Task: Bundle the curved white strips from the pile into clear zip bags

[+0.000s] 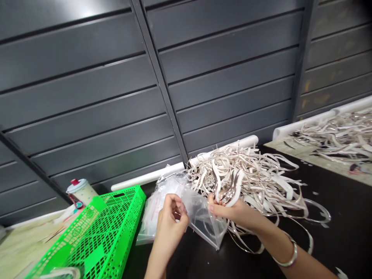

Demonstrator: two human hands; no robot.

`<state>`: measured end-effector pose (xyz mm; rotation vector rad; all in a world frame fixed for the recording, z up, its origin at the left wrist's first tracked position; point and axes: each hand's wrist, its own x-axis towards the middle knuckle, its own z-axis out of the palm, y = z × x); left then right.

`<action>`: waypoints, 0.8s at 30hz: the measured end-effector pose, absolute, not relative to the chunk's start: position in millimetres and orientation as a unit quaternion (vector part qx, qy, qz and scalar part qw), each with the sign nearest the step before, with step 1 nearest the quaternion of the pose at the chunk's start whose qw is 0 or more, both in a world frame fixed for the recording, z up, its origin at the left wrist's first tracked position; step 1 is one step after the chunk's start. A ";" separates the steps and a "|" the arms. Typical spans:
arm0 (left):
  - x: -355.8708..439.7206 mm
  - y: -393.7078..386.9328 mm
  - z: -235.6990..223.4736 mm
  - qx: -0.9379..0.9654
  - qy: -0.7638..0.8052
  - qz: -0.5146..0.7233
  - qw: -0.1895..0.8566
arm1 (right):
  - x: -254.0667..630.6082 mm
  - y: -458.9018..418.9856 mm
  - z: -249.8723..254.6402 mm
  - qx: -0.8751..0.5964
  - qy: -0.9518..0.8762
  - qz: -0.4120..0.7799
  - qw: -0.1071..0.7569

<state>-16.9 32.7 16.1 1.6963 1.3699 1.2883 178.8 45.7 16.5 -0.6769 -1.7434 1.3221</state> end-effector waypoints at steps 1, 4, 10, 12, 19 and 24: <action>-17.4 32.5 15.8 0.646 0.519 0.484 0.282 | 179.5 45.2 17.6 -0.266 -0.698 0.525 0.408; -17.5 28.9 17.0 0.689 0.504 0.463 0.239 | 176.1 41.1 18.6 -0.244 -0.742 0.510 0.361; -25.0 20.4 27.6 0.752 0.492 0.412 0.148 | 171.8 41.7 13.9 -0.251 -0.749 0.500 0.356; -27.6 18.8 30.5 0.771 0.489 0.388 0.128 | 174.1 48.5 10.9 -0.272 -0.727 0.499 0.386; -28.3 20.5 23.6 0.771 0.526 0.356 -0.036 | 177.5 51.0 9.4 -0.174 -0.597 0.547 0.561; -22.9 17.3 15.5 0.773 0.516 0.336 -0.155 | 170.9 15.8 21.1 0.049 -0.405 0.699 0.586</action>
